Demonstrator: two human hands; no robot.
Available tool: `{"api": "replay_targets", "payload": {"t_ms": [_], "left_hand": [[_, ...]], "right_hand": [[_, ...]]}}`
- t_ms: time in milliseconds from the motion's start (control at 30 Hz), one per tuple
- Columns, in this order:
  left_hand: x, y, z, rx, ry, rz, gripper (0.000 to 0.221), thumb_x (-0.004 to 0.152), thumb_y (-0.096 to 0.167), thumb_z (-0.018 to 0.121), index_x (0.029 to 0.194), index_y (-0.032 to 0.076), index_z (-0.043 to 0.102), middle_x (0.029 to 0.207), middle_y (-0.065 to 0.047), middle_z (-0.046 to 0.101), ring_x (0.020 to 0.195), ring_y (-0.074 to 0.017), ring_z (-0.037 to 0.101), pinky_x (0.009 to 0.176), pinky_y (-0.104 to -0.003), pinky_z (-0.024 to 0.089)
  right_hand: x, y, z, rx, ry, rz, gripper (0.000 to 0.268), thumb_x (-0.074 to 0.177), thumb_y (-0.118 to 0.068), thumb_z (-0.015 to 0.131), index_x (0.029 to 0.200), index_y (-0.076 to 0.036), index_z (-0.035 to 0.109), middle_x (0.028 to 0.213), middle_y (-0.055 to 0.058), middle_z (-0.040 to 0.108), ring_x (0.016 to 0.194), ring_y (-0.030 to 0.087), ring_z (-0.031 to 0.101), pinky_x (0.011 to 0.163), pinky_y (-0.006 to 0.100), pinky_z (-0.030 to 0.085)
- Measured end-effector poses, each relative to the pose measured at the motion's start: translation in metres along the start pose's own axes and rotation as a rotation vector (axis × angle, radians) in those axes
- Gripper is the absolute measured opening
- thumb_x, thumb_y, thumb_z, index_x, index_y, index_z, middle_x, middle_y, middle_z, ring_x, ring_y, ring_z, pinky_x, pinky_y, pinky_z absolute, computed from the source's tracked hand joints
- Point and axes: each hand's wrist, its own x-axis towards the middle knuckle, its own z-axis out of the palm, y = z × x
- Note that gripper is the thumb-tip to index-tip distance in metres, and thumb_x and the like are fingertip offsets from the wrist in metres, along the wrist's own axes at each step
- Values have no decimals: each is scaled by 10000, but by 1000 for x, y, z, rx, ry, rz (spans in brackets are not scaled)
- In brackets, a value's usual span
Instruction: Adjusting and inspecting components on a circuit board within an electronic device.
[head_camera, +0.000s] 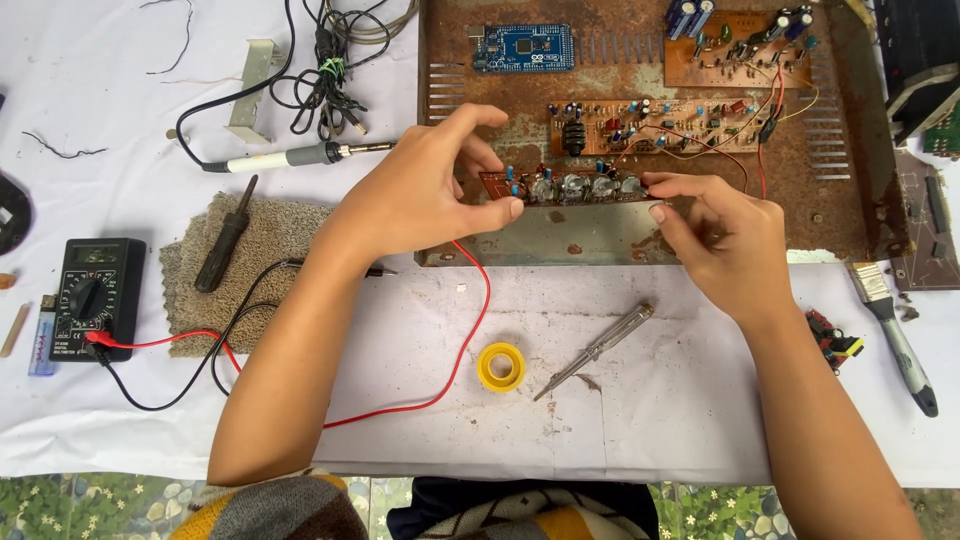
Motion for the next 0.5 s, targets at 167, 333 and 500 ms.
{"api": "replay_targets", "payload": {"t_ms": [167,333,500], "left_hand": [[2,1,0,-130,71,-37,748,803,446,775,1417,131,487,1138,-33,774,842,-111,702,685,-284,551],[2,6,-1,-204,118,-120,704,833,489,719,1402,129,513,1024,62,813,886,-69,662,853,-294,499],[3,6,-1,-215,125,-128,752,824,514,710,1434,139,479,1051,54,816,924,-65,682,880,-279,507]], "right_hand": [[6,-1,5,61,77,90,78,1110,-36,683,1172,-84,682,548,-14,509,514,61,515,629,186,374],[11,-2,9,168,148,103,50,1147,6,638,1184,-9,669,681,18,558,524,99,526,525,188,381],[12,-3,10,206,154,111,45,1147,5,636,1174,3,672,732,34,584,522,106,512,519,193,389]]}}
